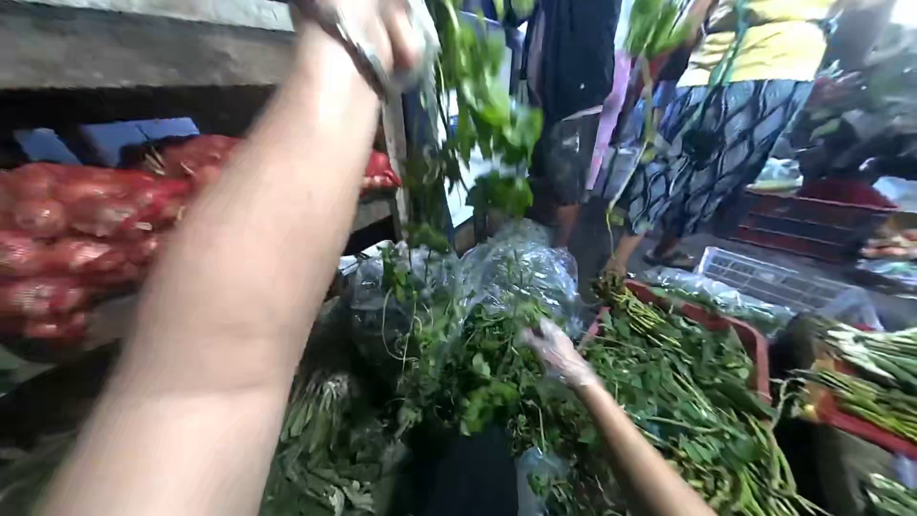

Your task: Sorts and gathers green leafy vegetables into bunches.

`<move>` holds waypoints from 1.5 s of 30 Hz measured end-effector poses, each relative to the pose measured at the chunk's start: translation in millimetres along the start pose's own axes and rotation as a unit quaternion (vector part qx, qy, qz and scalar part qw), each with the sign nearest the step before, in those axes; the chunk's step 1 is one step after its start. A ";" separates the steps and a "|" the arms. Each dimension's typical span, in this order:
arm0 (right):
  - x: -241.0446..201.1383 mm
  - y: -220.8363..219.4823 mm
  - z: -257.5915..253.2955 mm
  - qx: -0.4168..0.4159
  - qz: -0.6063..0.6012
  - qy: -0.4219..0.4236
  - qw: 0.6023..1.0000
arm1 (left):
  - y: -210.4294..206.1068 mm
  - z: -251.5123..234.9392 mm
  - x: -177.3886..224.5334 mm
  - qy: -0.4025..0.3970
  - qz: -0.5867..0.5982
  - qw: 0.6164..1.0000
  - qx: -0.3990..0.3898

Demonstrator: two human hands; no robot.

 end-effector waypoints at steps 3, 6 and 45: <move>-13.1 58.8 40.6 -0.208 0.100 0.043 0.972 | -14.1 34.4 -57.8 0.002 -0.070 0.997 -0.039; -74.0 140.1 94.7 0.027 -0.008 0.251 0.968 | -58.2 51.0 -90.5 -0.026 -0.171 0.976 -0.134; -144.8 239.7 85.6 0.093 0.152 0.176 0.968 | -137.8 131.9 -136.9 -0.128 -0.178 0.924 -0.314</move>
Point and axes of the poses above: each hand's wrist, its own z-axis away from the middle knuckle, its own y-axis out of the back of the hand, x = y × z, the point moved 3 cm from there along -z, towards the middle knuckle, and after that the axes turned 7 degrees about x, right-handed, at the moved point
